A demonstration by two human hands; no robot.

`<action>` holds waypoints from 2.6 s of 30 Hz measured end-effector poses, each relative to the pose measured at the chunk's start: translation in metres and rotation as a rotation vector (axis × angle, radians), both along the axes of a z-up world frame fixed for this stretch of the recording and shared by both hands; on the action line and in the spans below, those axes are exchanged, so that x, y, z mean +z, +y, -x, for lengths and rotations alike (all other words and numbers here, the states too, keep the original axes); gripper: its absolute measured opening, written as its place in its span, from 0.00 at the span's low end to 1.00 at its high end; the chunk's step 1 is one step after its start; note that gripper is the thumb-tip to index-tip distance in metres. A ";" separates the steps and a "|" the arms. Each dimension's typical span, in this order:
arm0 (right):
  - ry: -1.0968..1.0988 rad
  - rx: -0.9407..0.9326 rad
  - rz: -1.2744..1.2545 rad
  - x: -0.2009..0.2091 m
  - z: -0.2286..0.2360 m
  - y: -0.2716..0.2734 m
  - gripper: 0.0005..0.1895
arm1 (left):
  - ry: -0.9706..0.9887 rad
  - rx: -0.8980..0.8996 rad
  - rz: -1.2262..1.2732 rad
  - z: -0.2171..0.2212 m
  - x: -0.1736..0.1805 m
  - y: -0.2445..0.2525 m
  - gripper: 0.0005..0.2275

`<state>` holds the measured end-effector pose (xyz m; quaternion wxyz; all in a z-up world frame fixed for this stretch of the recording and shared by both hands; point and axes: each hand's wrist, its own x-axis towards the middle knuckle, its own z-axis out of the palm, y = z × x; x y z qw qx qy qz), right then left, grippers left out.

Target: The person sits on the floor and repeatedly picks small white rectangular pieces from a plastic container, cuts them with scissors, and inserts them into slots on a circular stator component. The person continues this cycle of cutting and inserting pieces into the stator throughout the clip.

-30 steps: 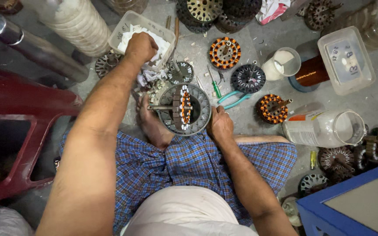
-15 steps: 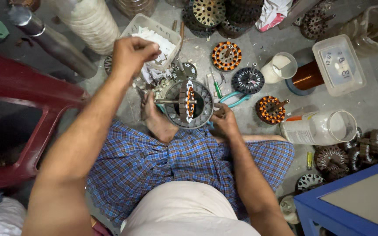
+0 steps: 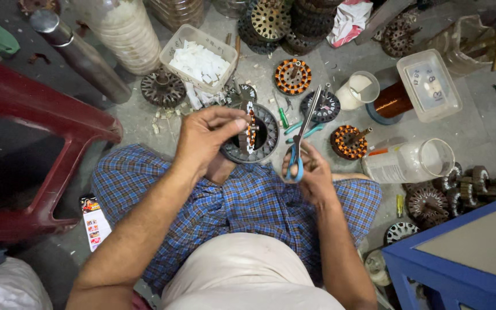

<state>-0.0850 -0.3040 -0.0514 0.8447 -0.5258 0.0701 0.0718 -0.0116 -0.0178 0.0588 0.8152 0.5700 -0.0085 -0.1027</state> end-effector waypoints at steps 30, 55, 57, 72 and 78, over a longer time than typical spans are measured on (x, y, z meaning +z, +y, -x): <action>-0.229 0.191 0.056 0.036 0.045 0.051 0.54 | -0.002 -0.095 0.039 0.016 -0.015 -0.048 0.09; -0.312 0.211 0.190 0.040 0.044 0.055 0.53 | 0.018 -0.038 0.007 0.018 -0.012 -0.041 0.08; -0.274 0.198 0.195 0.042 0.043 0.057 0.54 | 0.035 -0.034 -0.052 0.016 -0.010 -0.040 0.09; -0.240 0.205 0.213 0.038 0.043 0.058 0.53 | 0.068 -0.022 0.005 0.016 -0.020 -0.038 0.09; -0.271 0.207 0.272 0.040 0.041 0.059 0.52 | 0.055 -0.023 0.024 0.015 -0.020 -0.037 0.09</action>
